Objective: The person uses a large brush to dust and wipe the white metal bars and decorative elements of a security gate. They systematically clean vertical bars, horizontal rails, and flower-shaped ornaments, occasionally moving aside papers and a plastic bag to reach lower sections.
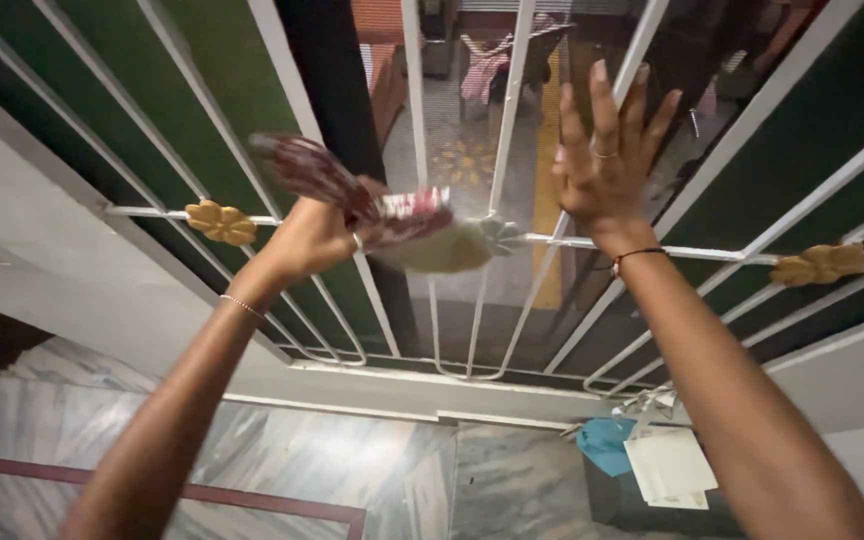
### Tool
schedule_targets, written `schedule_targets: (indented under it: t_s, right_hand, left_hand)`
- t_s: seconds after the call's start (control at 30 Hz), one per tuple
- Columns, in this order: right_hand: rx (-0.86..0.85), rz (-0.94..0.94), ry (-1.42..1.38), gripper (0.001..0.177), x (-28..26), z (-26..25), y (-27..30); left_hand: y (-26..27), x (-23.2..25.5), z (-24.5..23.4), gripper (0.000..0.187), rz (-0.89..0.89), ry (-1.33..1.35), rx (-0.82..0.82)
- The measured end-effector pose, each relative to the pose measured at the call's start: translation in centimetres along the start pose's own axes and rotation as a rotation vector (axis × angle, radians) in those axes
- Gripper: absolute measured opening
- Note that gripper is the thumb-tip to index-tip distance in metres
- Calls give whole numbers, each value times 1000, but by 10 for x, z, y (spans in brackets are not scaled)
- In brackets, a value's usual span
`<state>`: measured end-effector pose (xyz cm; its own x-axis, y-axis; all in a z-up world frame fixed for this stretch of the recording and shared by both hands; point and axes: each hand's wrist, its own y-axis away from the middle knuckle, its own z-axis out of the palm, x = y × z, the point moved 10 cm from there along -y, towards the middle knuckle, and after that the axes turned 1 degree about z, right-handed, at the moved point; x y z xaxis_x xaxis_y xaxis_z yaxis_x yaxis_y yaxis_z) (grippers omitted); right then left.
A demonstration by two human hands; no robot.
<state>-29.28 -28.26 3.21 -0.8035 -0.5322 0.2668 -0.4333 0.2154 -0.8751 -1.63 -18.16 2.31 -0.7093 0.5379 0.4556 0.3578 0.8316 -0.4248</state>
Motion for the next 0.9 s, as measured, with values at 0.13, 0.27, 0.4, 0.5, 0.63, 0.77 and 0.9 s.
schedule_targets:
  t_s: [0.13, 0.27, 0.4, 0.5, 0.63, 0.77, 0.9]
  right_hand:
    - [12, 2, -15, 63, -4, 3, 0]
    - [3, 19, -12, 64, -4, 4, -1]
    - [5, 17, -6, 62, -6, 2, 0]
    - [6, 13, -13, 61, -6, -1, -3]
    - [6, 23, -15, 62, -6, -1, -3]
    - [31, 14, -15, 65, -6, -1, -2]
    - [-11, 31, -23, 71, -2, 3, 0]
  left_hand:
    - [42, -44, 53, 28, -374, -353, -434]
    - [68, -8, 1, 35, -195, 166, 109]
    - [85, 10, -53, 40, -165, 558, 526]
    - [68, 20, -61, 38, -59, 611, 651]
    - [40, 14, -31, 34, -115, 542, 558]
    - [34, 26, -28, 31, -80, 335, 508]
    - [-7, 22, -36, 33, -150, 47, 388]
